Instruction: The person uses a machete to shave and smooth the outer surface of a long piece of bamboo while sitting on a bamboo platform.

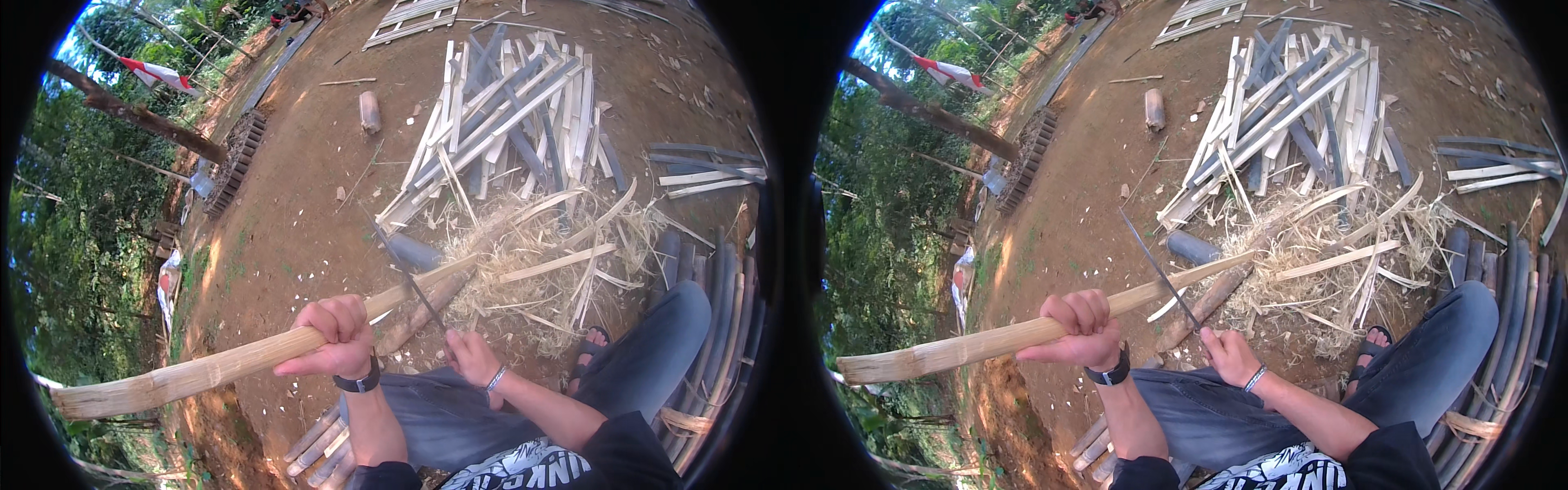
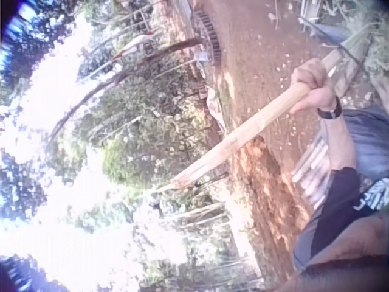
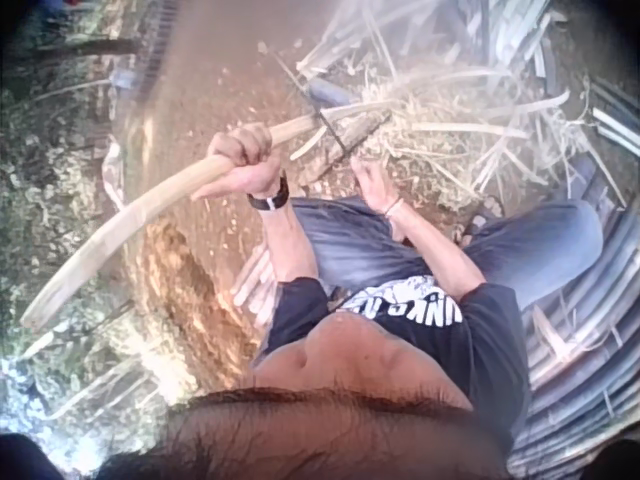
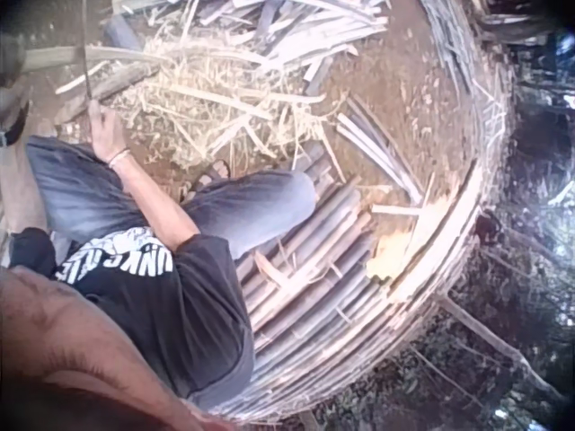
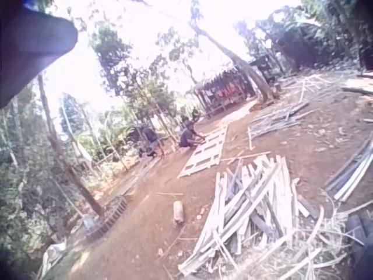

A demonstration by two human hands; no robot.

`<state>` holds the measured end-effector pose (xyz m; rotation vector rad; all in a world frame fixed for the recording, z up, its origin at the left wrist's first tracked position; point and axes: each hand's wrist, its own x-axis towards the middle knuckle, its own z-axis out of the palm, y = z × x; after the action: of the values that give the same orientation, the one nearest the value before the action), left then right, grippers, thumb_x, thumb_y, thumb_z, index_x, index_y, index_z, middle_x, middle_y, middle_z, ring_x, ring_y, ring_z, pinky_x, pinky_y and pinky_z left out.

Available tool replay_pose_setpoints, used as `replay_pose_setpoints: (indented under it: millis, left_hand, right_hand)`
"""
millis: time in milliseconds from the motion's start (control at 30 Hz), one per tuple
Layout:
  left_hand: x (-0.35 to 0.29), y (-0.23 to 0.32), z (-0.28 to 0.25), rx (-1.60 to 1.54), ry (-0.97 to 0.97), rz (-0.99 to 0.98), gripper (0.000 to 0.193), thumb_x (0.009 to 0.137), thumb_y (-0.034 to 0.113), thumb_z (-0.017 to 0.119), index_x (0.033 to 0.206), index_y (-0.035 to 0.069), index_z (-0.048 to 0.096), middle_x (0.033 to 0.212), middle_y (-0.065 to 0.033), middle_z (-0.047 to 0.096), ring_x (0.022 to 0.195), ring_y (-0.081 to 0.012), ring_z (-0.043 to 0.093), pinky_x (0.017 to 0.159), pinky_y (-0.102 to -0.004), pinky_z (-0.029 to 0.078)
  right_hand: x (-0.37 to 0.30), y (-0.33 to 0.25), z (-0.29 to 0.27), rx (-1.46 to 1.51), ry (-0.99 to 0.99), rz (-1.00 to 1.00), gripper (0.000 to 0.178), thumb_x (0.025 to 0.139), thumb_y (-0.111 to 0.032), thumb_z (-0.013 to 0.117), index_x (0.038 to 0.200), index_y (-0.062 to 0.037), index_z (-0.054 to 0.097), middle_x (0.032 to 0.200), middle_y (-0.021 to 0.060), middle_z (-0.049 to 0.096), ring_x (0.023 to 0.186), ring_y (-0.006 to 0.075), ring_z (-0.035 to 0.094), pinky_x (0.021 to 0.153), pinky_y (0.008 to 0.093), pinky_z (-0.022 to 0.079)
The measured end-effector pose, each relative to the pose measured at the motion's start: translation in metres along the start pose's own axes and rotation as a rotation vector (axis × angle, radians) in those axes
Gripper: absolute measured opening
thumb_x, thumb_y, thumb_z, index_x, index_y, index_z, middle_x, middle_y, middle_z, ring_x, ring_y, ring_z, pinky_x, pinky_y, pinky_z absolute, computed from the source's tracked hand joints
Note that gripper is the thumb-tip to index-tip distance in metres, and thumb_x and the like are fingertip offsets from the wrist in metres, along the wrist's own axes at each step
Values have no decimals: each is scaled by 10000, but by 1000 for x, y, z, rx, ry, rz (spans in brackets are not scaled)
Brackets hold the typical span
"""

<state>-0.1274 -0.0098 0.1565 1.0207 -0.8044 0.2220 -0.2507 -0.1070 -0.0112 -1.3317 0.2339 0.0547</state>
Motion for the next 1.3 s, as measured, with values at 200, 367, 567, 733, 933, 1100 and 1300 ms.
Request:
replay_pose_setpoints:
  millis: [200, 367, 567, 733, 933, 1100, 1300]
  left_hand:
    - [-5, 1, -2, -12, 85, 2, 717, 784, 835, 258, 577, 149, 239, 409, 37, 219, 341, -78, 163, 353, -242, 130]
    - [-9, 3, 3, -47, 70, -4, 735, 771, 845, 277, 563, 140, 252, 407, 39, 229, 344, -81, 160, 358, -249, 120]
    - [-19, 5, 7, -24, -1, 3, 735, 774, 844, 273, 561, 141, 246, 406, 37, 229, 343, -78, 165, 356, -248, 125]
    - [-18, 4, 8, -8, 36, 13, 724, 780, 843, 245, 572, 150, 234, 407, 36, 227, 344, -72, 159, 351, -232, 131]
    - [-18, 4, 16, 24, 110, 19, 717, 792, 834, 238, 575, 151, 229, 413, 36, 229, 351, -72, 166, 354, -226, 128]
    - [-5, -3, 28, 98, 126, -2, 693, 806, 818, 245, 593, 159, 234, 439, 51, 200, 372, -64, 163, 358, -223, 125]
    - [66, -42, 34, 182, 203, -78, 620, 872, 738, 285, 624, 170, 243, 495, 56, 220, 405, -65, 204, 361, -226, 163]
  right_hand:
    - [-3, -16, 19, 286, -79, 205, 656, 965, -514, 369, 530, -34, 472, 442, 39, 437, 422, 153, 474, 449, 336, 380]
    - [2, 16, 0, 40, 27, 93, 693, 966, -532, 343, 532, -17, 512, 445, 74, 480, 417, 158, 486, 449, 331, 397]
    - [-11, 11, 6, -88, 58, -85, 712, 962, -551, 329, 505, -32, 497, 434, 41, 464, 407, 150, 478, 452, 332, 403]
    - [-20, -10, 17, 168, -7, 154, 716, 959, -539, 345, 467, -39, 483, 411, 49, 440, 390, 165, 466, 442, 339, 382]
    - [-14, 9, 9, 213, -11, 162, 727, 949, -561, 354, 478, -30, 511, 417, 50, 464, 405, 165, 503, 453, 339, 409]
    - [-3, 32, -1, 45, 74, 16, 714, 946, -563, 362, 516, -12, 510, 426, 55, 476, 404, 168, 507, 440, 315, 407]
    - [21, -33, -13, 384, 9, 204, 654, 928, -612, 369, 608, -51, 474, 465, 13, 413, 357, 125, 388, 356, 270, 331]
